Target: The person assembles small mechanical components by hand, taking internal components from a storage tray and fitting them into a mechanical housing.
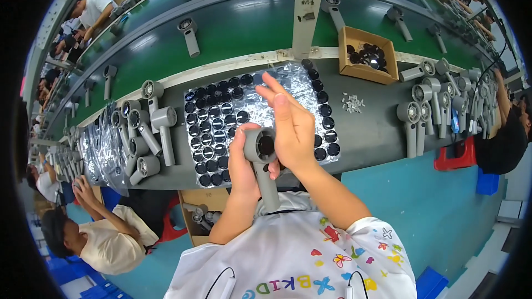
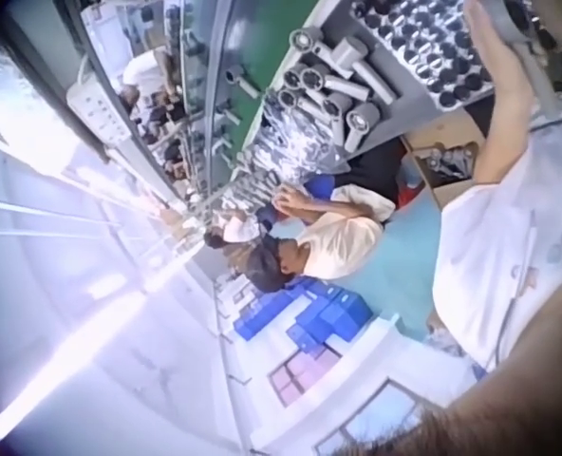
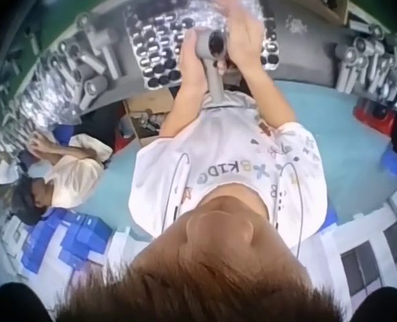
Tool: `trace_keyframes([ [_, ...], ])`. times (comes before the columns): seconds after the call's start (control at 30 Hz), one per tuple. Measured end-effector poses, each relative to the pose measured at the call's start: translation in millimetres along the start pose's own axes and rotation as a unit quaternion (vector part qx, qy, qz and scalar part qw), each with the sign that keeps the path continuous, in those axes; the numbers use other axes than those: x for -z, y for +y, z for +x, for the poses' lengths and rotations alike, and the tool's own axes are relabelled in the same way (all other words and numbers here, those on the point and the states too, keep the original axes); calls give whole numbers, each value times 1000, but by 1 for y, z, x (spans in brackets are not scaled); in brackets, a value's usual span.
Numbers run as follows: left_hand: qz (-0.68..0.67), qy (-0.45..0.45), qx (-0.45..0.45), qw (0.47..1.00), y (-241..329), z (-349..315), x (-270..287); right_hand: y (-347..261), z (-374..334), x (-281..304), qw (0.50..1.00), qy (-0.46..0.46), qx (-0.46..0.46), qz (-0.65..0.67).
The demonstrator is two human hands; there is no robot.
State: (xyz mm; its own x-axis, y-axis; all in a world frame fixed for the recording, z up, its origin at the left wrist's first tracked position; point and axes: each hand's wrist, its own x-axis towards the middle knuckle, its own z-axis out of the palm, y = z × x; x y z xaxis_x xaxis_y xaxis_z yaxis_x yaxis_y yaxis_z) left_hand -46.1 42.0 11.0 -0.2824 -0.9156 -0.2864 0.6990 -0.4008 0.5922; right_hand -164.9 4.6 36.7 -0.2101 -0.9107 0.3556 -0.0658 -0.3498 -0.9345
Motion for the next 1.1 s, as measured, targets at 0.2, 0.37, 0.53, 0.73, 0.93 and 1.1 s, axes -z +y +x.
trace_keyframes([
  [0.2,-38,23,15,999,9,4,8,-7,5,20,980,-115,-129,100],
  [0.37,-56,25,32,998,19,4,12,-1,1,36,948,-237,-191,92],
  [0.53,3,-24,9,1000,21,1,15,-4,-5,38,914,-331,-218,93],
  [0.73,215,-41,-63,974,28,-2,25,-9,-13,36,923,-355,-147,-13],
  [0.93,115,-151,-15,982,34,8,29,-5,-13,41,951,-305,-25,-41],
  [1.1,111,-202,16,973,40,20,33,-13,-9,75,965,-242,-93,-28],
])
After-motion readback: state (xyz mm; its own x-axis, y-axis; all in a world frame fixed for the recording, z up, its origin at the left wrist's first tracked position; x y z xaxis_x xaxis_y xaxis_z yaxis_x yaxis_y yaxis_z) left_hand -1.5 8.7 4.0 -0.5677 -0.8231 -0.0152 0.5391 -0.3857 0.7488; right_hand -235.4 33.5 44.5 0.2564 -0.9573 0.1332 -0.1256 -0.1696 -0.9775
